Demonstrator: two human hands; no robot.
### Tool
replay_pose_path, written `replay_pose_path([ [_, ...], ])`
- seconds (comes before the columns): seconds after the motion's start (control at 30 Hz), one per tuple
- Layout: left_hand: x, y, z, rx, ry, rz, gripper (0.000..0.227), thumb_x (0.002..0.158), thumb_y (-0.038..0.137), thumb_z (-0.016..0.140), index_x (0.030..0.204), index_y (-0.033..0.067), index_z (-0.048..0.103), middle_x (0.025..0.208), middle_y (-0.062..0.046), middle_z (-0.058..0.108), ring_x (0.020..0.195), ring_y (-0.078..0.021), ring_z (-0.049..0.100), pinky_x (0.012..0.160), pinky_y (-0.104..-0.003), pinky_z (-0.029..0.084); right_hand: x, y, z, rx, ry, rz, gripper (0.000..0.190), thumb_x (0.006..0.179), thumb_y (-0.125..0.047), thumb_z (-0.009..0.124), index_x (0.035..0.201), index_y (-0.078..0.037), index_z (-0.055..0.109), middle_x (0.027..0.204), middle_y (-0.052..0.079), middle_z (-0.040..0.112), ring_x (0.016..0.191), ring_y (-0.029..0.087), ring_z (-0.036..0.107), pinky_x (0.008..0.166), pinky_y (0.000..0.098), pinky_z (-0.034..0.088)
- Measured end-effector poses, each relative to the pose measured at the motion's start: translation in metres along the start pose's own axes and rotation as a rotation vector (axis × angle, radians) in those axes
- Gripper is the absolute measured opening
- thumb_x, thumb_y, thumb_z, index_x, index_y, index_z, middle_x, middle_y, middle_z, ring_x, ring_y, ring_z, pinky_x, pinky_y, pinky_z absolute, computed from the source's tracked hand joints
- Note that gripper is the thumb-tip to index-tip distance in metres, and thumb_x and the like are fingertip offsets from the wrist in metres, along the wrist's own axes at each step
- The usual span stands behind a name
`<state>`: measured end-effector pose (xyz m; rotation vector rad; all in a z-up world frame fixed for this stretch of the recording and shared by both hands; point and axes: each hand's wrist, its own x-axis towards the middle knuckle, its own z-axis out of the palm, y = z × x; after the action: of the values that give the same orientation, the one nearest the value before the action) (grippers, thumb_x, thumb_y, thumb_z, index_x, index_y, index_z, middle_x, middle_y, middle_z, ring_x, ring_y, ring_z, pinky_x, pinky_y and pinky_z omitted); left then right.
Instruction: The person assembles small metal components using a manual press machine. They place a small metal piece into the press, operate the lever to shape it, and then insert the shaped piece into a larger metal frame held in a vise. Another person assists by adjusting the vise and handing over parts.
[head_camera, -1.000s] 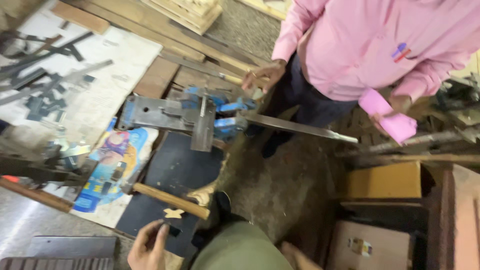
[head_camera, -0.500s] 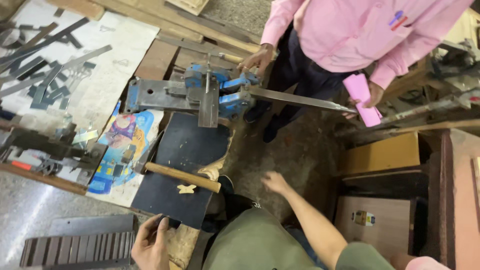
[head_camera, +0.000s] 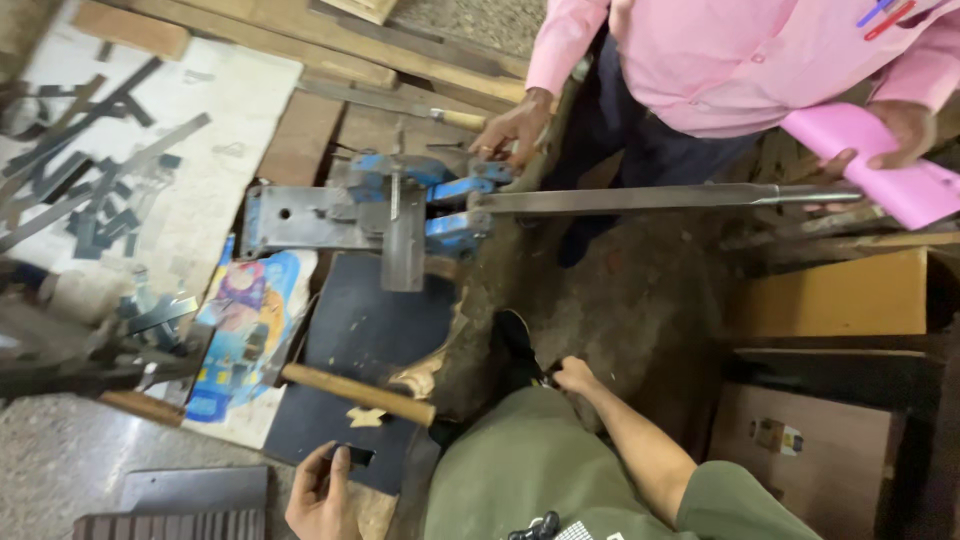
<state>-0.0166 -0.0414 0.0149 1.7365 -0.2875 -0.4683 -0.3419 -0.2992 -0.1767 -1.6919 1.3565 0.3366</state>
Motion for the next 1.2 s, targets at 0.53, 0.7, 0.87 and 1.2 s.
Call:
replay_pose_path([
  [0.53, -0.002, 0.132, 0.233, 0.210, -0.046, -0.139, 0.021, 0.092, 0.009, 0.074, 0.111, -0.0009, 0.073, 0.093, -0.005, 0.074, 0.077, -0.0092, 0.066, 0.066, -0.021, 0.049, 0.138, 0.090, -0.144, 0.583, 0.064, 0.191, 0.033, 0.099, -0.026, 0.058, 0.117, -0.001, 0.069, 0.090, 0.016, 0.077, 0.071, 0.027, 0.075, 0.061, 0.0376, 0.061],
  [0.7, -0.010, 0.125, 0.235, 0.310, 0.035, -0.090, 0.021, 0.093, 0.007, 0.076, 0.111, -0.0026, 0.074, 0.093, -0.007, 0.074, 0.079, -0.0097, 0.065, 0.070, -0.021, 0.050, 0.172, 0.061, -0.142, 0.586, -0.083, 0.169, 0.034, 0.106, -0.028, 0.047, 0.117, -0.005, 0.069, 0.084, 0.015, 0.075, 0.070, 0.024, 0.073, 0.057, 0.0375, 0.059],
  [0.87, -0.012, 0.115, 0.235, 0.246, 0.068, -0.106, 0.022, 0.092, 0.006, 0.076, 0.111, -0.0026, 0.072, 0.097, -0.006, 0.074, 0.086, -0.0091, 0.067, 0.077, -0.022, 0.054, 0.174, 0.049, -0.130, 0.553, -0.159, 0.137, 0.029, 0.102, -0.023, 0.054, 0.115, -0.004, 0.072, 0.085, 0.016, 0.076, 0.069, 0.024, 0.072, 0.057, 0.0380, 0.059],
  [1.2, -0.004, 0.123, 0.234, 0.257, 0.027, -0.180, 0.021, 0.093, 0.007, 0.075, 0.112, -0.0014, 0.073, 0.096, -0.008, 0.075, 0.081, -0.0133, 0.064, 0.071, -0.025, 0.049, 0.162, 0.066, -0.133, 0.511, -0.132, 0.204, 0.030, 0.099, -0.023, 0.063, 0.118, -0.001, 0.073, 0.091, 0.018, 0.077, 0.073, 0.026, 0.074, 0.064, 0.0384, 0.063],
])
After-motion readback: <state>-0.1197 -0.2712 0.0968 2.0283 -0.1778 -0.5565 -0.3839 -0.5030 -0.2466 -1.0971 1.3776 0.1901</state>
